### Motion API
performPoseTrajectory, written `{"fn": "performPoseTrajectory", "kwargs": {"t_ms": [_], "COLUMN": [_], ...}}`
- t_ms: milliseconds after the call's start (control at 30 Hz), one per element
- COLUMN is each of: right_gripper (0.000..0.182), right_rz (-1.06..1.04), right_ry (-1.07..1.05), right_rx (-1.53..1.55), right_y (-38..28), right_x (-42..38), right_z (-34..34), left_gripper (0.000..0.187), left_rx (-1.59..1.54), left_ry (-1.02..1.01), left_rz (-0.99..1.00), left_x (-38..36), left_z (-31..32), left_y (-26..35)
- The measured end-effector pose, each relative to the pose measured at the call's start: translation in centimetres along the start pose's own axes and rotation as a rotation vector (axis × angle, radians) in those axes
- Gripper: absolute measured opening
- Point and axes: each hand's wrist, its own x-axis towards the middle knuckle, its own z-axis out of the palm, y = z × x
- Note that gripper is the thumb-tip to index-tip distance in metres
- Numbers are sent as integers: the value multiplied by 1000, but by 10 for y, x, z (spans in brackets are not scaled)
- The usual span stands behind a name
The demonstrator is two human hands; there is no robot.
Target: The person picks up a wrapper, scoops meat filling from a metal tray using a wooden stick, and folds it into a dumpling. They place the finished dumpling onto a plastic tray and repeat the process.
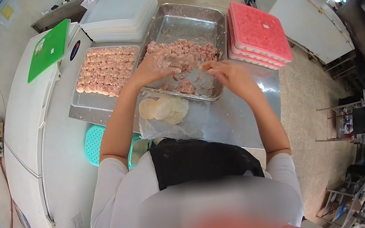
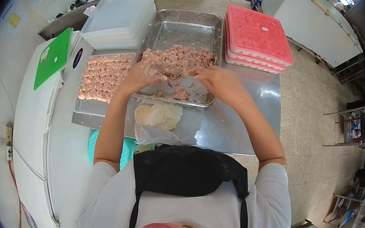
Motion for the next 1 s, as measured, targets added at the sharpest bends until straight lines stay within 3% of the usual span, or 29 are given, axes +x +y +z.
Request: {"fn": "performPoseTrajectory", "kwargs": {"t_ms": [67, 133, 200, 233, 300, 367, 433, 467, 500, 533, 567, 633, 700, 767, 900, 1000], "right_gripper": [28, 28, 26, 26, 25, 28, 30, 30, 29, 29, 27, 26, 28, 28, 25, 28], "right_rz": [53, 116, -14, -8, 344, 425, 501, 482, 452, 456, 493, 484, 212, 166, 331, 172], "right_ry": [97, 189, 382, 382, -132, -104, -91, 35, 170, 176, 150, 111, 146, 157, 166, 255], "right_rx": [-48, -88, -50, -56, -393, -364, -339, -181, -27, -32, 126, 300, 298, 262, -41, 114], "right_y": [-16, -36, -45, -38, -16, -8, -22, -37, -53, -72, -96, -121, -127, -119, -178, -158], "right_x": [0, -2, -1, 0, 1, -19, -22, -26, -23, -19, -16, -8, 0, 5, 15, 8], "right_z": [-12, -7, 26, 44, 77, 79, 73, 63, 51, 43, 38, 54, 89, 95, 51, 74], "left_gripper": [60, 68, 73, 77, 77, 78, 77, 77, 68, 60, 60, 54, 47, 50, 51, 58], "left_rx": [57, -96, -181, -262, -261, -252, -216, -222, -204, -185, -182, -177, -165, -146, -38, -242], "left_ry": [108, 20, -68, -157, -99, -40, -157, -177, -109, -31, -26, -234, -226, -238, -207, -166], "left_rz": [49, -179, -224, -274, -191, -97, -189, -191, 13, 219, 224, 98, 381, 320, 269, 260], "left_x": [-1, -1, -1, -4, -12, -17, -30, -35, -35, -34, -34, -36, -38, -34, -53, -52], "left_z": [-5, -15, -29, -35, -32, -45, -62, -63, -65, -69, -71, -79, -90, -89, -115, -113], "left_y": [-12, -2, 10, 12, -10, -15, -5, -9, -14, -18, -24, -31, -28, -52, -29, -47]}}
